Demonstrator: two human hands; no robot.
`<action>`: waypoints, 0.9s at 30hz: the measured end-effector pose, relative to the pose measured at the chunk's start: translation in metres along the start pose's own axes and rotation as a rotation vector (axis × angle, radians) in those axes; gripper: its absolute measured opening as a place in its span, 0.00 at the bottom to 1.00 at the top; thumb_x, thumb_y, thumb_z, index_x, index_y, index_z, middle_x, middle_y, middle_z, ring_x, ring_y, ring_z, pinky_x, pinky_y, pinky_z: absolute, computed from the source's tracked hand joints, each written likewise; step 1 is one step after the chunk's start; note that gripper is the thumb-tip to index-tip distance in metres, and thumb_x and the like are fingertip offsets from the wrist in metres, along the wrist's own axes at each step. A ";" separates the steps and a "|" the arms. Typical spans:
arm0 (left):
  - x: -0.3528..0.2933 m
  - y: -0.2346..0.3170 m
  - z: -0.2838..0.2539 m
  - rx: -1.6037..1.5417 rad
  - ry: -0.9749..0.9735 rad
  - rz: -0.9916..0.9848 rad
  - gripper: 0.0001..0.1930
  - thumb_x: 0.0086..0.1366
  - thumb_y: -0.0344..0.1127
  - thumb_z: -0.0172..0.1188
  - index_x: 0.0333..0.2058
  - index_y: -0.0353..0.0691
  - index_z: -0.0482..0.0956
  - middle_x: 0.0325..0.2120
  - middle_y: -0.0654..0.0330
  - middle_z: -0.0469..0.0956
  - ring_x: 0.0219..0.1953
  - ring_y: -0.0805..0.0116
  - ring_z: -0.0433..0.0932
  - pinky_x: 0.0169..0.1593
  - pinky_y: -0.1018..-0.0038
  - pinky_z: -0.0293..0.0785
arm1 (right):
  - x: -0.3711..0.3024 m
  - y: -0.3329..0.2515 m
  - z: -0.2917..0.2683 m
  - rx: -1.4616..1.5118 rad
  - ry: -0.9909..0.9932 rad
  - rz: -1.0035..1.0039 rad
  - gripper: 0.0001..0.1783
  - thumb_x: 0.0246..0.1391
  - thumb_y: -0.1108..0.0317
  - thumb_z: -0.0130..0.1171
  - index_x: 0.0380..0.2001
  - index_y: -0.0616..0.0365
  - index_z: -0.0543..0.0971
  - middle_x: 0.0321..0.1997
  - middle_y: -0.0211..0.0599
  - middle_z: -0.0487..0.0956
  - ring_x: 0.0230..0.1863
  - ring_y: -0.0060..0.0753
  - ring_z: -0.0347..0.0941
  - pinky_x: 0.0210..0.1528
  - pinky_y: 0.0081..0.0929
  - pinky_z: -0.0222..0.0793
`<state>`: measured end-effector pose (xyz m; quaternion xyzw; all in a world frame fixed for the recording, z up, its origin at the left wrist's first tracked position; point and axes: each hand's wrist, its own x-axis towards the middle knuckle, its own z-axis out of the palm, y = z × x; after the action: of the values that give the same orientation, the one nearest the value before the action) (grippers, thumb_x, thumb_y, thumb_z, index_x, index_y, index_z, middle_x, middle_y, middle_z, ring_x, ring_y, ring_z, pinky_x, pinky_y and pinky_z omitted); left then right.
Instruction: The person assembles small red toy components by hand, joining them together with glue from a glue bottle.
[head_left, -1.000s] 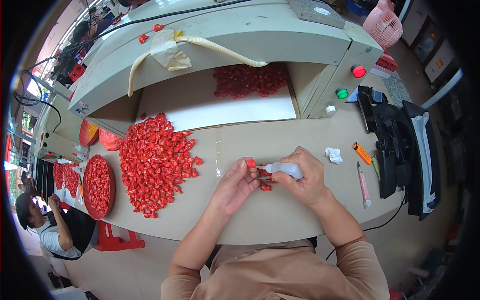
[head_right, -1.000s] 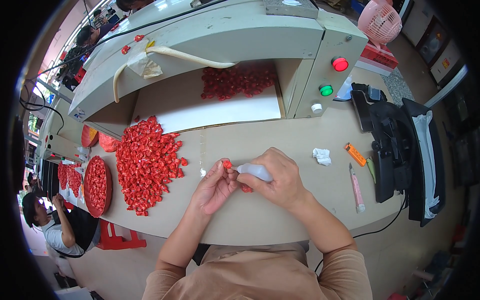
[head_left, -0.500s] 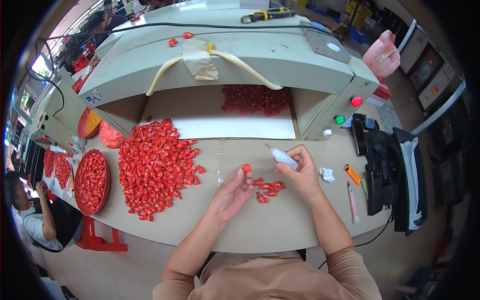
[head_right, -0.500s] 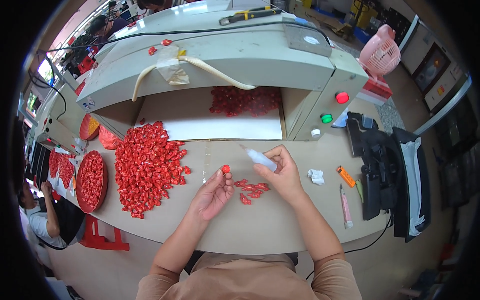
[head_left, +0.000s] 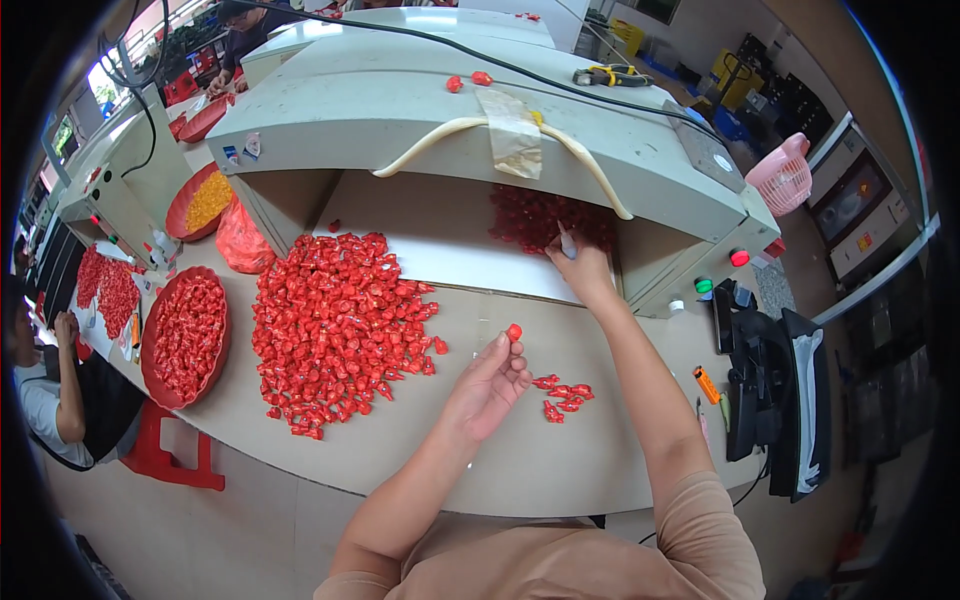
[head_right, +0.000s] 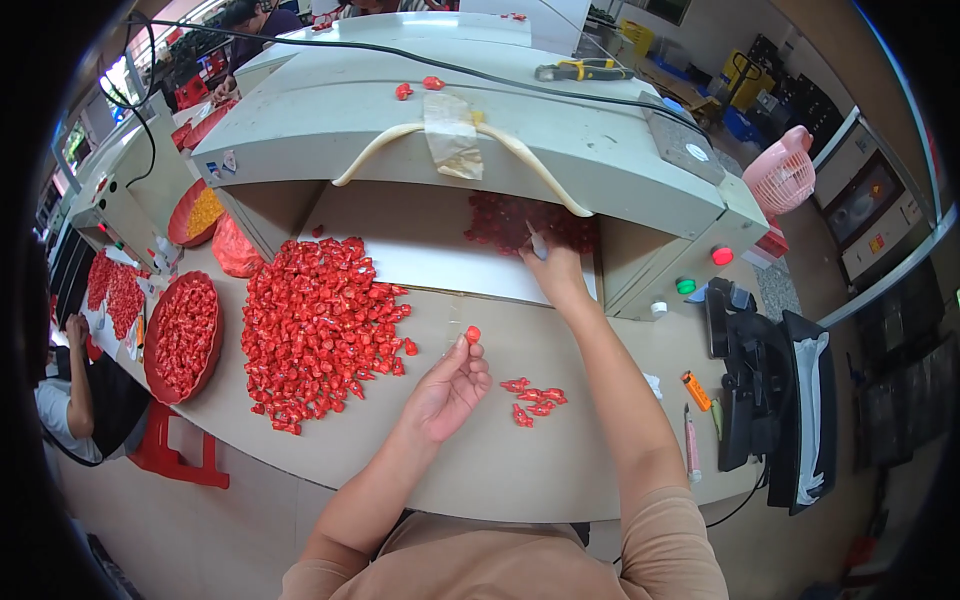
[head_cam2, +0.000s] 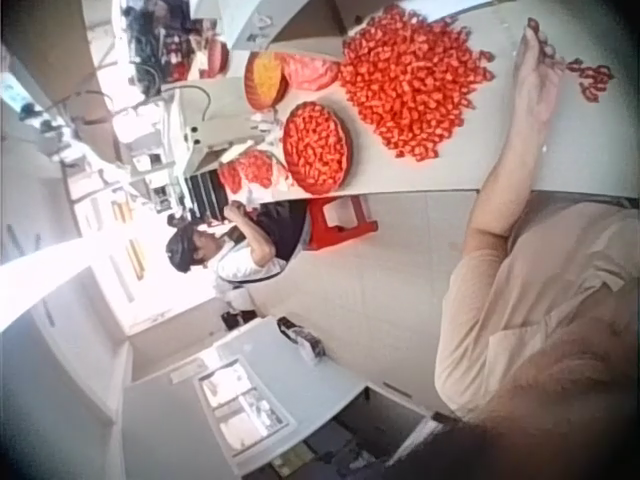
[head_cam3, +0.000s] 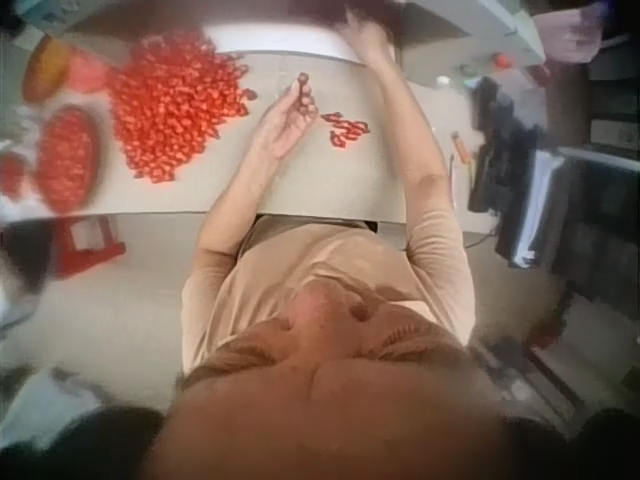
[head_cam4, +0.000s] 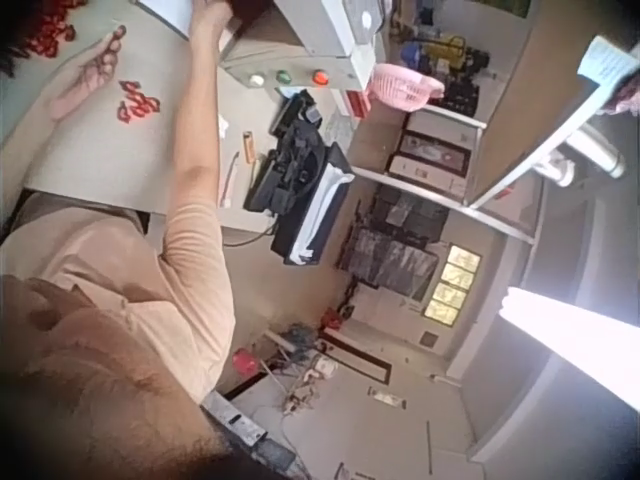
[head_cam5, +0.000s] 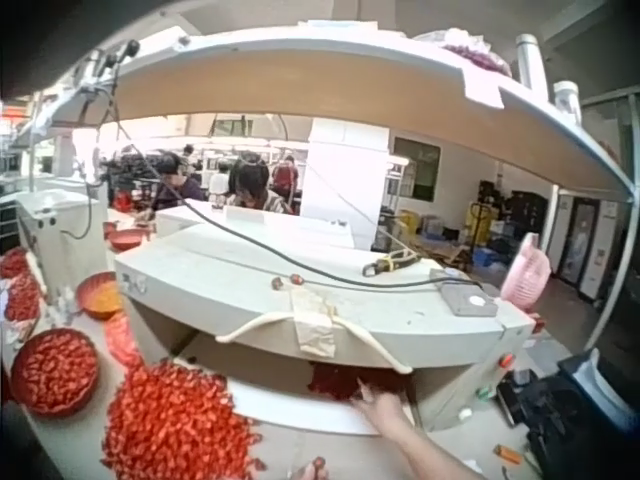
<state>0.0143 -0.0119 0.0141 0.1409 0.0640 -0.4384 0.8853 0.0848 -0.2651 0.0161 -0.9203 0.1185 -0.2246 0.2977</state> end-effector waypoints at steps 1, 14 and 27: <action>0.000 0.001 0.001 -0.005 -0.001 0.004 0.08 0.70 0.39 0.54 0.42 0.43 0.75 0.31 0.67 0.76 0.32 0.79 0.73 0.38 0.80 0.74 | 0.007 0.002 0.005 -0.003 -0.005 -0.005 0.15 0.50 0.63 0.64 0.36 0.62 0.76 0.30 0.47 0.80 0.27 0.38 0.79 0.32 0.32 0.73; 0.000 0.005 -0.004 -0.012 0.074 0.073 0.11 0.68 0.39 0.56 0.46 0.43 0.75 0.39 0.64 0.77 0.40 0.75 0.75 0.47 0.76 0.75 | -0.064 -0.072 -0.025 0.232 -0.152 0.117 0.13 0.51 0.68 0.63 0.40 0.62 0.77 0.32 0.38 0.80 0.34 0.27 0.75 0.39 0.24 0.70; -0.003 -0.017 -0.001 0.223 -0.033 0.017 0.13 0.69 0.39 0.55 0.48 0.40 0.72 0.51 0.56 0.74 0.56 0.66 0.71 0.62 0.67 0.67 | -0.159 -0.080 -0.054 0.449 -0.117 0.127 0.12 0.54 0.73 0.60 0.43 0.58 0.78 0.40 0.32 0.81 0.38 0.23 0.76 0.41 0.22 0.73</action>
<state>-0.0014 -0.0193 0.0109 0.2317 -0.0008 -0.4375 0.8688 -0.0727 -0.1721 0.0488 -0.8331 0.1060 -0.1726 0.5146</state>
